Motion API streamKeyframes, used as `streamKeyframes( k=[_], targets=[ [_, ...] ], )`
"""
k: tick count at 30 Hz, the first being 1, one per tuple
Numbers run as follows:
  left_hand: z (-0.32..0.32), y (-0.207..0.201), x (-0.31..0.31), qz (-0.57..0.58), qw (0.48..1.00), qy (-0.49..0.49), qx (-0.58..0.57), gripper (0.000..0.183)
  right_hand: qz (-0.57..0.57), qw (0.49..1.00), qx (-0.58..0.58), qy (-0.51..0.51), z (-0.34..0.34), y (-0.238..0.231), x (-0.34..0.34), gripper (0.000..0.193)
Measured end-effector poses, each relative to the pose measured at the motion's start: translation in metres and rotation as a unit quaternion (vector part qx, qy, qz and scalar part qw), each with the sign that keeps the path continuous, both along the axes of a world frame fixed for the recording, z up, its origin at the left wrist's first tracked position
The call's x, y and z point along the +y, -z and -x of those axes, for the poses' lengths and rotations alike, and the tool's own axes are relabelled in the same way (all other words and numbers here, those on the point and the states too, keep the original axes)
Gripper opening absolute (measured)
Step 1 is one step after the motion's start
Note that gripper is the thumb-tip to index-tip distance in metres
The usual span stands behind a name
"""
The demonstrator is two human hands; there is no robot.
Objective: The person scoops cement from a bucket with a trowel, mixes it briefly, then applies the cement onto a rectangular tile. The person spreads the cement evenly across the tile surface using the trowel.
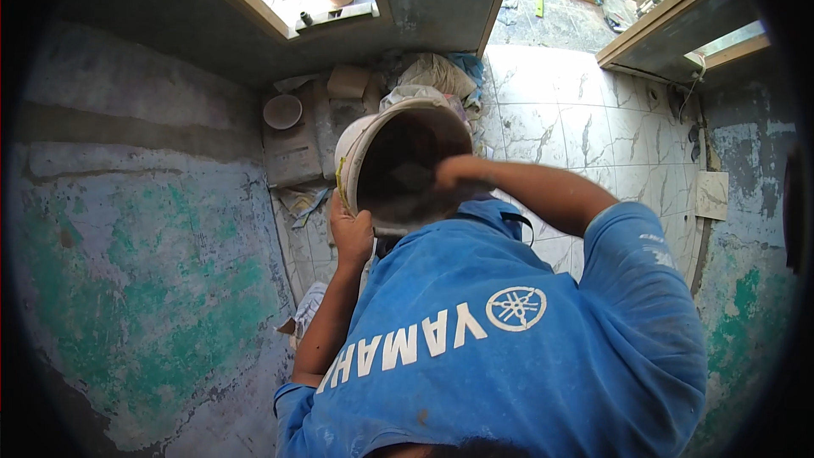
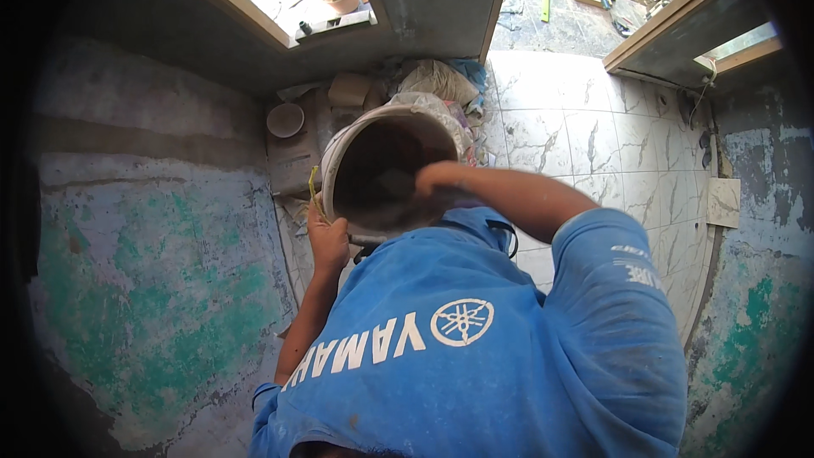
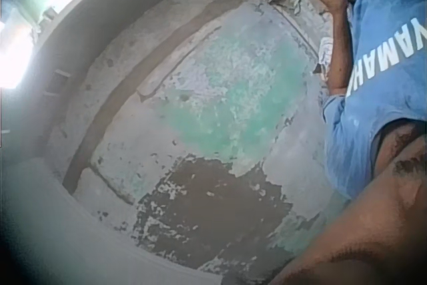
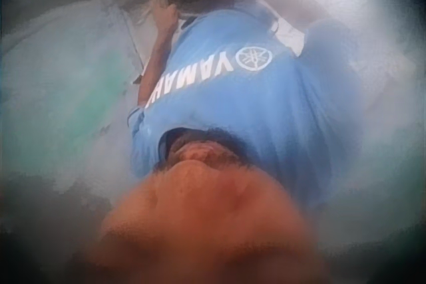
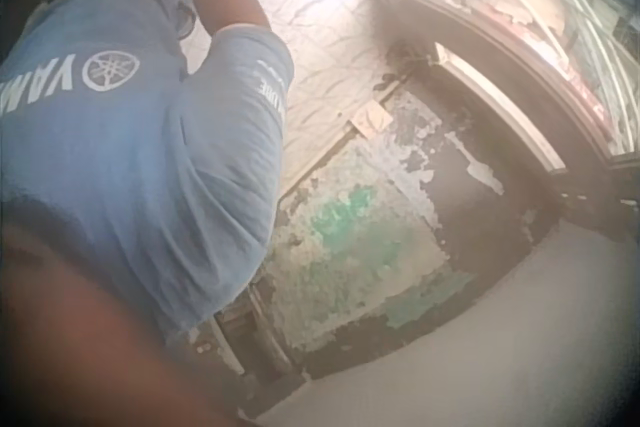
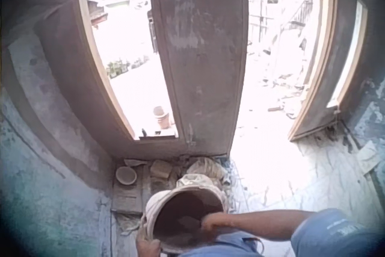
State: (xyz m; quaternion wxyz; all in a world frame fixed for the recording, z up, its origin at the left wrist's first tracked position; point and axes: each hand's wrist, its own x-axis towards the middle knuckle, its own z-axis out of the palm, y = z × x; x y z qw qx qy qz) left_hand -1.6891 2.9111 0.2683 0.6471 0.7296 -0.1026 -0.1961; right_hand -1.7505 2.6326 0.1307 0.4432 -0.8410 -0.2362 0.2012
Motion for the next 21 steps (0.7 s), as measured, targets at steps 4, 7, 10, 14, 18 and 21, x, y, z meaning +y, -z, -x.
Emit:
streamKeyframes(
  k=[4,7,10,14,18,21],
  targets=[
    [0.001,-0.009,-0.003,-0.025,0.999,0.023,0.017,0.056,0.212,0.955,0.199,0.052,-0.020,0.041,-0.028,0.026],
    [-0.003,-0.010,-0.007,-0.048,0.997,0.047,0.033,0.066,0.297,0.907,0.274,0.123,-0.015,-0.157,0.003,0.027],
    [-0.001,-0.020,-0.020,-0.091,0.991,0.096,-0.004,0.076,0.381,0.908,0.131,0.118,0.001,-0.200,0.001,0.029],
    [-0.004,-0.013,-0.014,-0.021,0.990,0.138,0.019,0.073,0.411,0.887,0.117,0.177,0.001,-0.157,-0.012,0.018],
    [-0.009,-0.022,-0.016,-0.066,0.981,0.180,-0.020,0.076,0.237,0.928,0.212,0.197,-0.006,-0.021,-0.025,0.021],
    [-0.015,-0.022,-0.003,0.010,0.984,0.161,0.078,0.069,0.222,0.952,0.202,0.066,-0.006,-0.012,-0.022,0.028]
  ],
)
